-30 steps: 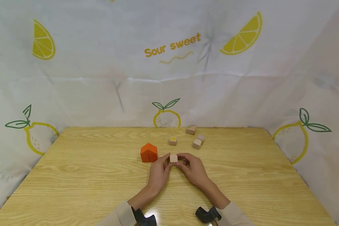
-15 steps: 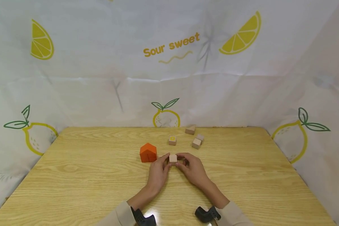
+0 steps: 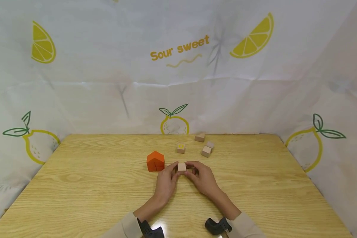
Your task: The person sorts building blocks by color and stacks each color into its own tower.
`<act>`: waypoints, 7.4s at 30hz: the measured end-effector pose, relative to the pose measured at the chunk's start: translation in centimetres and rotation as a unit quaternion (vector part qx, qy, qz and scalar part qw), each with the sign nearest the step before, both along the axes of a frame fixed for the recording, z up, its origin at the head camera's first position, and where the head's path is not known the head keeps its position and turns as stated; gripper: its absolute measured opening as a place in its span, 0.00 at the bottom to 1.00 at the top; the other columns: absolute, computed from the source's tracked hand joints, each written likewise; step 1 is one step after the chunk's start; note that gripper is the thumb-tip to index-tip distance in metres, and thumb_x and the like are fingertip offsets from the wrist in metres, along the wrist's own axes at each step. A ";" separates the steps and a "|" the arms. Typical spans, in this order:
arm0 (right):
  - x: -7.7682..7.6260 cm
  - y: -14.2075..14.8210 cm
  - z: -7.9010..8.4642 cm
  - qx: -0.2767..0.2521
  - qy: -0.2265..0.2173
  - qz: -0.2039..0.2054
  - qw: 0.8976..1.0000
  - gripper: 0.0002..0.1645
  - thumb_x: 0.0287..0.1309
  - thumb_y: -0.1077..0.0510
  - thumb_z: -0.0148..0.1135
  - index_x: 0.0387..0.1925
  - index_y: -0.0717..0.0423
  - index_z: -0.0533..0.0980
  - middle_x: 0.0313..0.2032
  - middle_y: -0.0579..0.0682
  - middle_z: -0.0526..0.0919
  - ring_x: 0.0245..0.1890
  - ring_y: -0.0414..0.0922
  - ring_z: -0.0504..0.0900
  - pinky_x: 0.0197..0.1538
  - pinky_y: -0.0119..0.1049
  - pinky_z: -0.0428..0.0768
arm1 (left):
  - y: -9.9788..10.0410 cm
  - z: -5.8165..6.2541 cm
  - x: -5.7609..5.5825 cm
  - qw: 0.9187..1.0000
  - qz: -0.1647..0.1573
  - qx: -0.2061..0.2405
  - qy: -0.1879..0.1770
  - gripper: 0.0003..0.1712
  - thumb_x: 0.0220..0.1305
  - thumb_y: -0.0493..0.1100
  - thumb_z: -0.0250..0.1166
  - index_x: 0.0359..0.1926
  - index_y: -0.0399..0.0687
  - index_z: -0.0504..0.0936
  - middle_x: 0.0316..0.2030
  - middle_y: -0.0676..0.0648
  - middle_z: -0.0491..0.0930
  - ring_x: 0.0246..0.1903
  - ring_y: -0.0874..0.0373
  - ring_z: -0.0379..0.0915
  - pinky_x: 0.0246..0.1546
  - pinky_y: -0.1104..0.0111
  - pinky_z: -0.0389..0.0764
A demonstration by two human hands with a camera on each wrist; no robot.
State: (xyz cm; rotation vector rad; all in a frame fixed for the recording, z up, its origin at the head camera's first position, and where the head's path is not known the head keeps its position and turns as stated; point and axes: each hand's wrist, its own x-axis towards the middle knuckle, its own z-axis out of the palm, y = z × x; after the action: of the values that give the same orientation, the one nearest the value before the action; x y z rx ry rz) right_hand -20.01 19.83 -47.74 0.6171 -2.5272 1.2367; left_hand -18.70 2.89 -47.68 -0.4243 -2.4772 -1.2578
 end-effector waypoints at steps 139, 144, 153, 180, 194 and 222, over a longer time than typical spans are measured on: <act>-0.1 2.4 1.2 -0.063 -0.004 -0.042 0.997 0.21 0.57 0.65 0.65 0.53 0.62 0.76 0.40 0.55 0.82 0.36 0.48 0.81 0.36 0.33 0.80 | -0.1 -0.2 -0.3 1.000 -0.003 0.009 -0.006 0.23 0.58 0.30 0.66 0.56 0.32 0.77 0.48 0.37 0.80 0.49 0.48 0.77 0.47 0.60 0.77; -0.6 2.8 0.1 -0.062 -0.027 -0.013 0.998 0.21 0.57 0.62 0.66 0.54 0.59 0.76 0.39 0.52 0.81 0.33 0.43 0.81 0.34 0.33 0.79 | -0.1 -0.1 -0.2 1.000 0.000 0.008 -0.006 0.23 0.58 0.30 0.67 0.56 0.32 0.77 0.48 0.38 0.80 0.49 0.48 0.77 0.47 0.60 0.77; -0.5 2.8 -0.1 -0.057 -0.045 0.002 0.997 0.21 0.57 0.62 0.67 0.53 0.56 0.77 0.37 0.50 0.82 0.32 0.42 0.82 0.34 0.33 0.79 | -0.1 -0.3 -0.2 1.000 -0.001 0.006 -0.006 0.23 0.58 0.30 0.67 0.56 0.33 0.77 0.48 0.37 0.80 0.49 0.47 0.77 0.47 0.60 0.77; -0.5 2.8 0.0 -0.019 -0.048 0.018 0.998 0.21 0.57 0.60 0.67 0.53 0.57 0.76 0.36 0.47 0.82 0.33 0.42 0.81 0.36 0.35 0.79 | 0.0 -0.3 -0.2 1.000 0.006 0.003 -0.002 0.22 0.58 0.30 0.67 0.55 0.33 0.78 0.47 0.38 0.81 0.48 0.48 0.78 0.47 0.61 0.77; -0.5 3.0 0.3 -0.019 -0.068 0.030 0.997 0.21 0.56 0.60 0.67 0.53 0.55 0.76 0.36 0.47 0.81 0.35 0.41 0.81 0.38 0.34 0.80 | 0.0 -0.4 -0.3 1.000 0.005 -0.001 0.002 0.22 0.57 0.31 0.68 0.55 0.33 0.78 0.46 0.38 0.81 0.48 0.49 0.78 0.46 0.62 0.78; -0.5 3.0 0.5 -0.027 -0.079 0.024 0.996 0.23 0.54 0.58 0.70 0.53 0.55 0.76 0.37 0.46 0.81 0.34 0.41 0.81 0.38 0.34 0.80 | 0.0 -0.3 -0.4 1.000 0.000 0.001 -0.004 0.23 0.58 0.30 0.67 0.55 0.32 0.77 0.48 0.37 0.80 0.49 0.47 0.77 0.48 0.60 0.77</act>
State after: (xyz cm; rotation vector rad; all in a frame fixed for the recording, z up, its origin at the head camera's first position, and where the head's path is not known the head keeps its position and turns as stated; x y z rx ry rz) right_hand -20.50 22.85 -47.27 0.5939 -2.6105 1.4178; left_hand -19.07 2.92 -47.98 -0.4196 -2.4825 -1.2632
